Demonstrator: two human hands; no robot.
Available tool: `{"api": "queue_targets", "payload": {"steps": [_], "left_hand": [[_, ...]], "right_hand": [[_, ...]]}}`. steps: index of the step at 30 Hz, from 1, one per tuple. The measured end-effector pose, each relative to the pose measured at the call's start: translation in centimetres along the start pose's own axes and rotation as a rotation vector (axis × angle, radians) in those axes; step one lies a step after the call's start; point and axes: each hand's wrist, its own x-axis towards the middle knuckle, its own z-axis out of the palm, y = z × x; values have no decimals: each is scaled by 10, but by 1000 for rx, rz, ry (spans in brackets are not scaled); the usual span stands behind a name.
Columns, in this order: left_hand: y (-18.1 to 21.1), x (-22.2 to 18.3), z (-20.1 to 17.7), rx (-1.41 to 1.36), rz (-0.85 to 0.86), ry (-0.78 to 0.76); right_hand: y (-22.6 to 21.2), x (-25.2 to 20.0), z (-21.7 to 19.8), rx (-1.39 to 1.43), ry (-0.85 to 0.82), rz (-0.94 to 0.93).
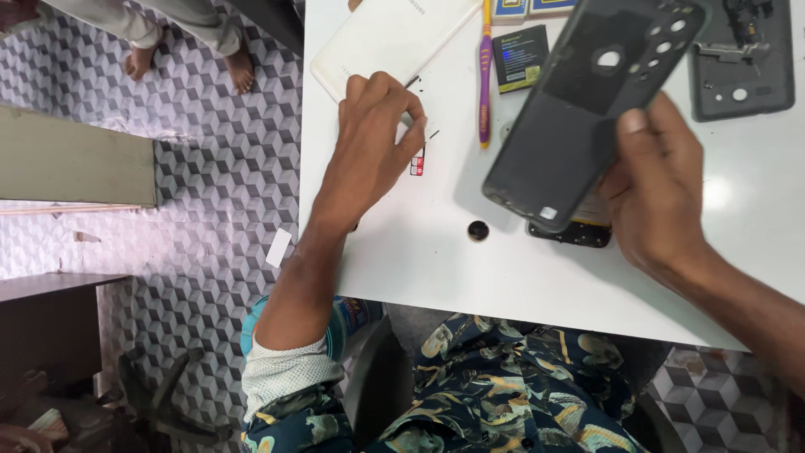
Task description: The person uses a screwdriver to work on a disassembled phone and then uses a toothbrush to clean the interior and exterior of several phone bodies and a back cover. The person handles multiple phone parts and tools on a white table.
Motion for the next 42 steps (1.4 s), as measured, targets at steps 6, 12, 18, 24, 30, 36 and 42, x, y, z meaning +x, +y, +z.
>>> {"api": "queue_targets", "payload": {"steps": [6, 12, 18, 24, 30, 36, 42], "left_hand": [[-4, 0, 5, 31, -45, -76], [-10, 0, 1, 6, 38, 57], [-18, 5, -12, 59, -12, 352], [-17, 4, -16, 66, -84, 448], [-14, 3, -12, 126, -83, 378], [-12, -2, -23, 276, -105, 283], [-11, -7, -35, 403, -378, 2]], "right_hand": [[-6, 2, -1, 82, 30, 71], [-20, 6, 4, 322, -23, 261], [-31, 7, 11, 376, -188, 300], [-58, 8, 2, -526, -207, -260], [-49, 4, -38, -1709, 170, -674], [-26, 18, -61, -1040, 246, -519], [-14, 32, -64, -251, 71, -476]]}}
